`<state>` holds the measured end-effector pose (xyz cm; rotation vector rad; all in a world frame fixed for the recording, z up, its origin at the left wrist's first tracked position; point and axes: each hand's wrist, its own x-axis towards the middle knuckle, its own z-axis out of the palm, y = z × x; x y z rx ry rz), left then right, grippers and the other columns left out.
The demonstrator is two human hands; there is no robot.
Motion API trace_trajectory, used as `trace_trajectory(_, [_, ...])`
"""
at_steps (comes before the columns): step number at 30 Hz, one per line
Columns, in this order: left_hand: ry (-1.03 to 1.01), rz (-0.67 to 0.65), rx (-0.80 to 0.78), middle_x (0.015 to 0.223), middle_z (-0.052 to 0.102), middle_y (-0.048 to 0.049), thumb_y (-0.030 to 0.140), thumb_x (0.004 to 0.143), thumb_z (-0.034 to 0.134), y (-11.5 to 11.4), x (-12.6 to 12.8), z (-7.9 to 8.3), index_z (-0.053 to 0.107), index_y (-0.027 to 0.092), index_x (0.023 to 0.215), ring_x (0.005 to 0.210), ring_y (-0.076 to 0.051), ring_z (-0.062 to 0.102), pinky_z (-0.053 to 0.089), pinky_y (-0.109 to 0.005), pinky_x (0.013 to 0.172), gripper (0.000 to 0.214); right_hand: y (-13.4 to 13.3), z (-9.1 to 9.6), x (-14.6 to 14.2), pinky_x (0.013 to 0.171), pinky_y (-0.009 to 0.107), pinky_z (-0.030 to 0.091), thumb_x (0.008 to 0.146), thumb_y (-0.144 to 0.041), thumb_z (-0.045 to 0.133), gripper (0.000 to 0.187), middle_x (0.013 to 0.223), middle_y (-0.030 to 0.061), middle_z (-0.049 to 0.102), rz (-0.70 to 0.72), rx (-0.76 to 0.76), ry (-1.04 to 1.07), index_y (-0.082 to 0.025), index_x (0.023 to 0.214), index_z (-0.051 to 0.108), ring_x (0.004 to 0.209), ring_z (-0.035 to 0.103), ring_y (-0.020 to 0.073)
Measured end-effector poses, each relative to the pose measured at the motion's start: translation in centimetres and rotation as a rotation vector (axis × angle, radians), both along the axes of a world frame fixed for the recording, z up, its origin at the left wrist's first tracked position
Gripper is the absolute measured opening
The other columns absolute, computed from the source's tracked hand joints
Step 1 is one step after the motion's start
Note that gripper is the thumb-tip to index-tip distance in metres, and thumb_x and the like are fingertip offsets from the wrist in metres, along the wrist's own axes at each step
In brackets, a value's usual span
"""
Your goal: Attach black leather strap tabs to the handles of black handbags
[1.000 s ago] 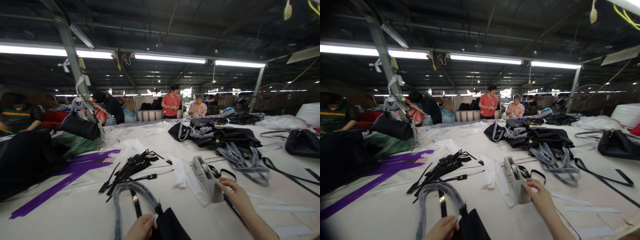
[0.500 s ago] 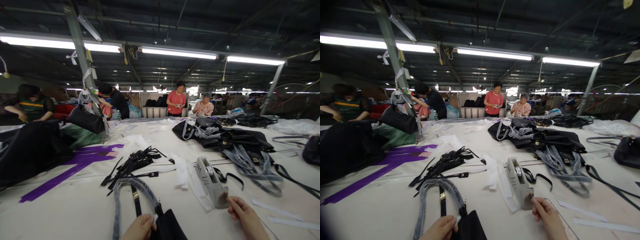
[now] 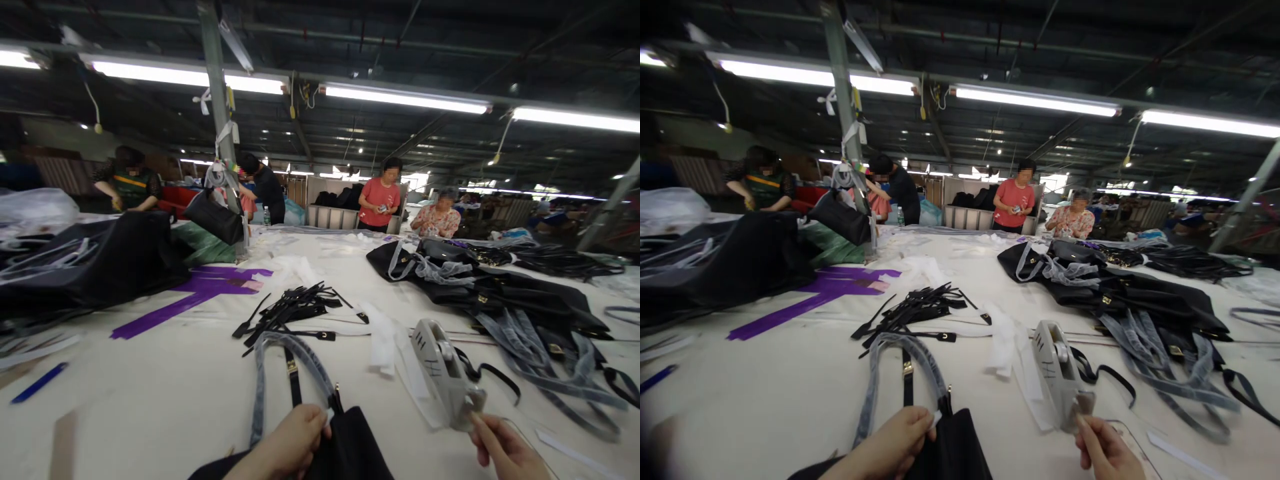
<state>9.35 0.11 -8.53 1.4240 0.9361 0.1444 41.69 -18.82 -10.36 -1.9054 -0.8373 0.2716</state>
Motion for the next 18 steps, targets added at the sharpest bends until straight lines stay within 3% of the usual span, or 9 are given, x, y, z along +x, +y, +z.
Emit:
trace_trajectory(4, [-0.012, 0.009, 0.007, 0.052, 0.034, 0.0094, 0.049, 0.088, 0.040, -0.6, -0.3, 1.3, 0.051, 0.016, 0.081, 0.032, -0.004, 0.026, 0.026, -0.019, 0.034, 0.036, 3.1, 4.6, -5.2, 0.059, 0.030, 0.045, 0.079, -0.059, 0.059, 0.038, 0.052, 0.0009, 0.054, 0.189, 0.079, 0.089, -0.022, 0.071, 0.060, 0.054, 0.053, 0.0185])
trace_trajectory(8, [-0.010, 0.029, -0.016, 0.054, 0.035, 0.0088, 0.044, 0.091, 0.040, -0.8, -0.3, 2.0, 0.053, 0.015, 0.082, 0.035, -0.004, 0.028, 0.028, -0.019, 0.037, 0.033, 7.9, 7.4, -11.7, 0.055, 0.028, 0.048, 0.073, -0.055, 0.070, 0.038, 0.063, -0.0008, 0.058, 0.475, 0.080, 0.458, -0.019, 0.077, 0.059, 0.043, 0.044, 0.0095])
trace_trajectory(12, [-0.007, 0.008, -0.040, 0.052, 0.032, 0.0089, 0.035, 0.093, 0.036, -0.9, -0.3, 2.3, 0.053, 0.015, 0.082, 0.035, -0.005, 0.027, 0.028, -0.019, 0.038, 0.029, 10.4, 7.3, -16.3, 0.051, 0.026, 0.049, 0.071, -0.056, 0.071, 0.040, 0.062, -0.0026, 0.058, 0.701, -0.086, 0.651, -0.018, 0.078, 0.060, 0.038, 0.042, 0.0061])
trace_trajectory(18, [0.016, 0.004, -0.041, 0.052, 0.033, 0.0083, 0.032, 0.093, 0.035, -0.9, -0.1, 2.5, 0.054, 0.015, 0.083, 0.034, -0.005, 0.028, 0.028, -0.019, 0.037, 0.028, 11.3, 4.5, -16.3, 0.042, 0.023, 0.043, 0.069, -0.057, 0.069, 0.039, 0.052, -0.0037, 0.057, 0.661, -0.185, 0.553, -0.018, 0.069, 0.060, 0.034, 0.041, 0.0062])
